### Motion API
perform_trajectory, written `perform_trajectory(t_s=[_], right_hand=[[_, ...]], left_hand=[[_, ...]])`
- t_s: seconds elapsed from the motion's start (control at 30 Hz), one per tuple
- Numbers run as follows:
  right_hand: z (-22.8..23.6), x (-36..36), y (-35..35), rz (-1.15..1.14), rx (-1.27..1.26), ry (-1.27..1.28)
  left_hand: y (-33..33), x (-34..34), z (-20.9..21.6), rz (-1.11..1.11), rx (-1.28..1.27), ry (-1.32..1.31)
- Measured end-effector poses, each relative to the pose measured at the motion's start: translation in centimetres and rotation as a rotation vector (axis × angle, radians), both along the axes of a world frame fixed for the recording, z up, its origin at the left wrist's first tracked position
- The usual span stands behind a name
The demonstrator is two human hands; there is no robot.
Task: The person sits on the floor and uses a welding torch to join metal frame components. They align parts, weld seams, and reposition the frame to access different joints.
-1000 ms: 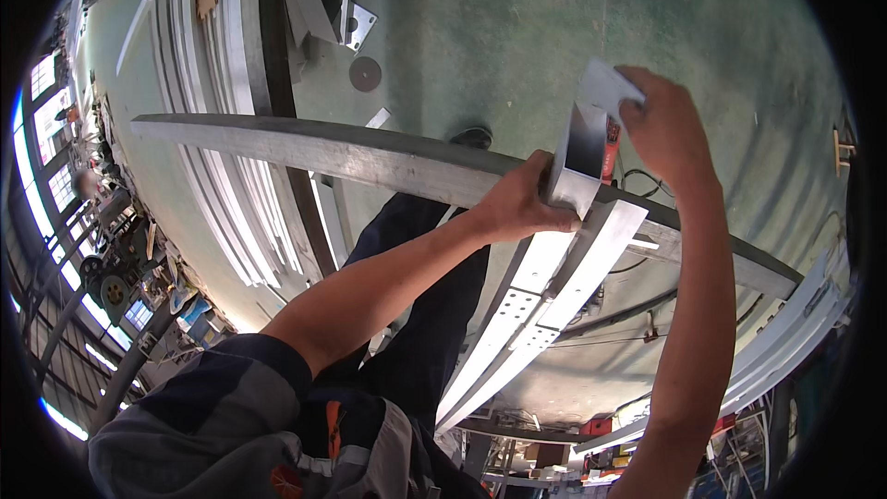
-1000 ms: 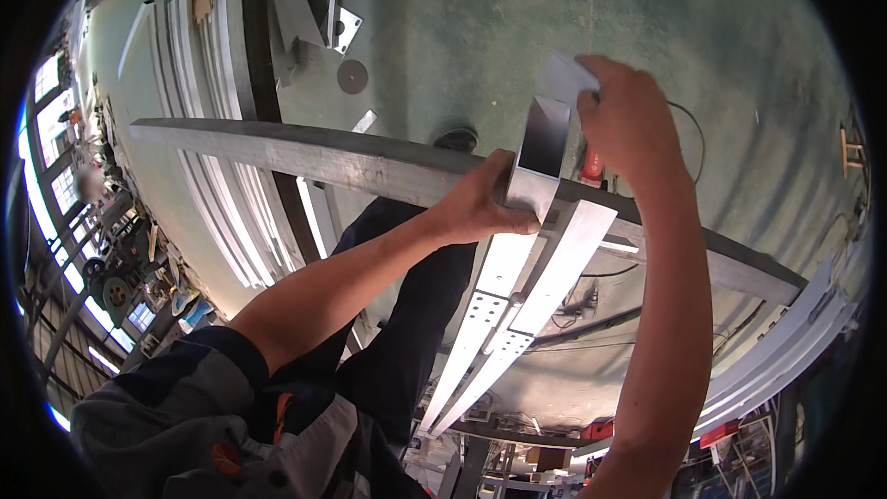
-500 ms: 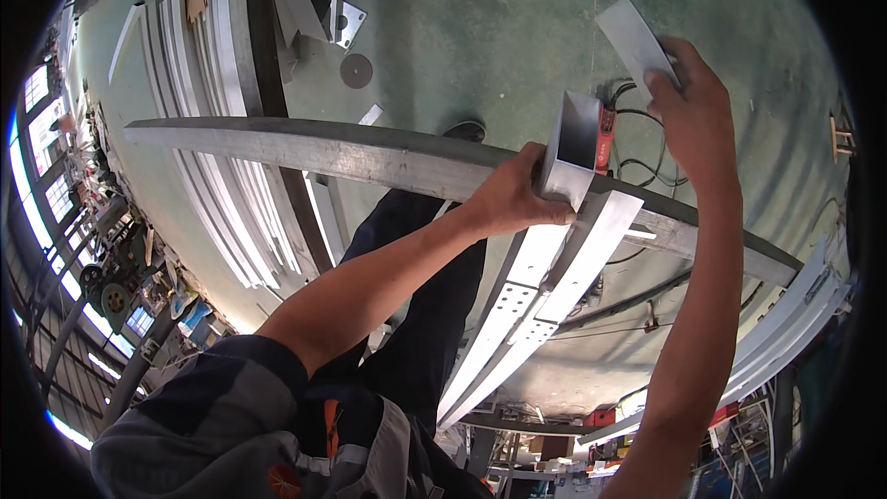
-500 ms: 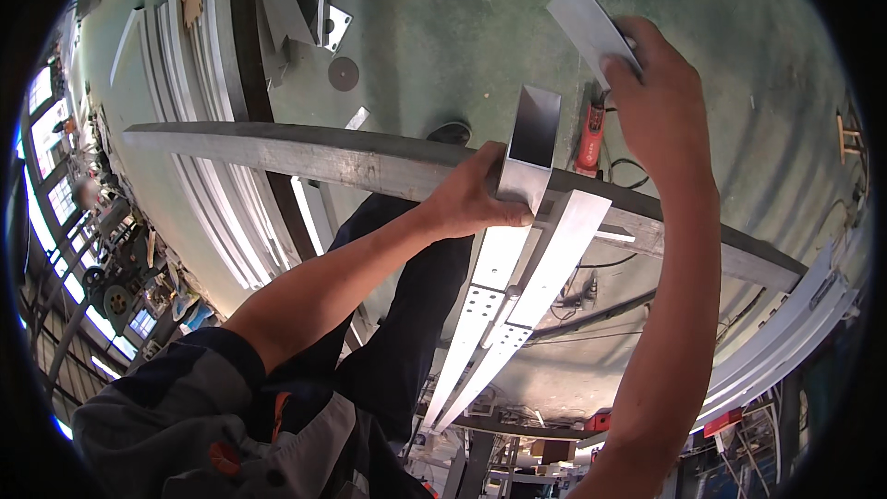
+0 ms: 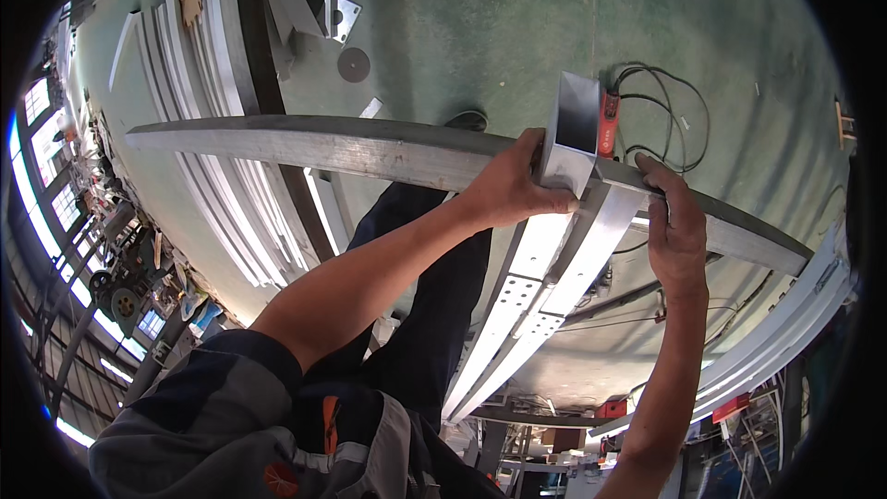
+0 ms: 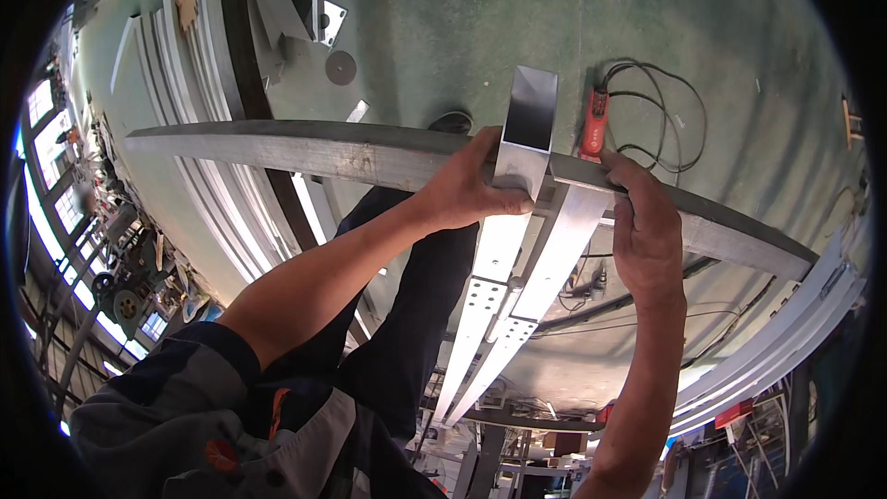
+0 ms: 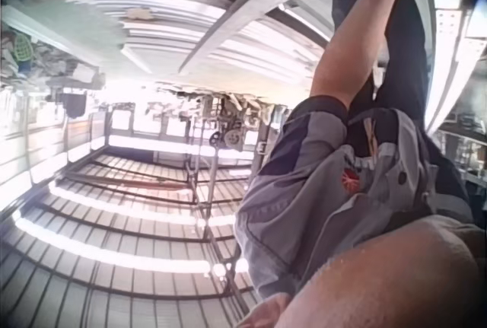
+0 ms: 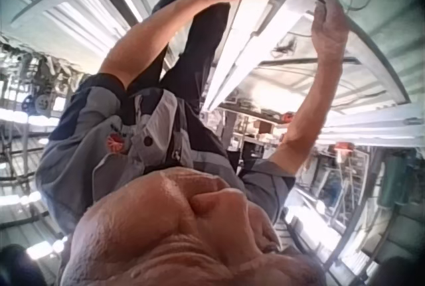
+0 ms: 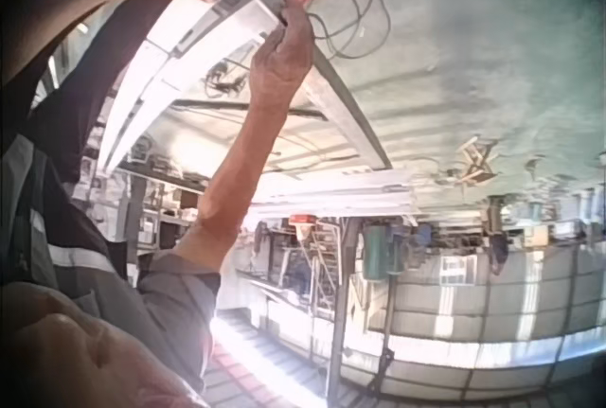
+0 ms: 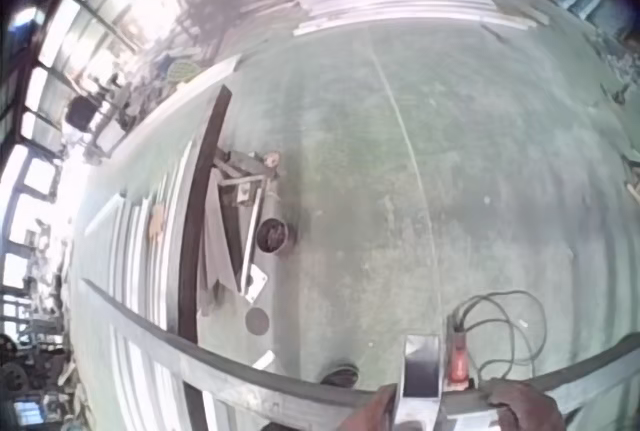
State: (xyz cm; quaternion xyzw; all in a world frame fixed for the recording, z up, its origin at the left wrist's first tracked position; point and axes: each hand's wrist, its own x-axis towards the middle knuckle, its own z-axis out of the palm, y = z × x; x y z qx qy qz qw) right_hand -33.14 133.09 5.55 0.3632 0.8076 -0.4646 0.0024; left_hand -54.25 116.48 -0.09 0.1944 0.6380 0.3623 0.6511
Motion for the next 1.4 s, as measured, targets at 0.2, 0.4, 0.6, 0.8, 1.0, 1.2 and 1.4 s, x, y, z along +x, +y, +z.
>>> perform_trajectory(t_s=[0.2, 0.4, 0.6, 0.8, 1.0, 1.2, 1.4], right_hand=[[-0.2, -0.2, 0.0, 0.014, -0.037, -0.002], [0.2, -0.9, -0.1, 0.124, 0.132, 0.010], [1.4, 0.4, -1.1, 0.002, 0.295, 0.038], [5.2, 8.4, -9.5, -0.771, 0.141, -0.146], [5.9, 15.7, -28.6, -1.544, -0.280, 0.065], [6.4, 12.0, -42.9, -2.075, -0.538, 0.161], [5.3, 7.5, -52.1, -2.229, -0.744, 0.299]], left_hand=[[-0.1, 0.0, -0.3, 0.015, 0.026, 0.025], [-0.3, 0.4, -0.8, 0.049, 0.033, -0.062], [-0.3, -0.4, -1.1, -0.039, 0.033, -0.065], [0.2, -2.1, 0.8, -0.241, 0.067, 0.062], [-1.0, -4.0, 1.4, -0.389, 0.044, 0.240], [-0.7, -4.4, 1.6, -0.263, -0.178, 0.133], [-2.5, -2.2, 2.3, -0.291, -0.111, 0.202]])
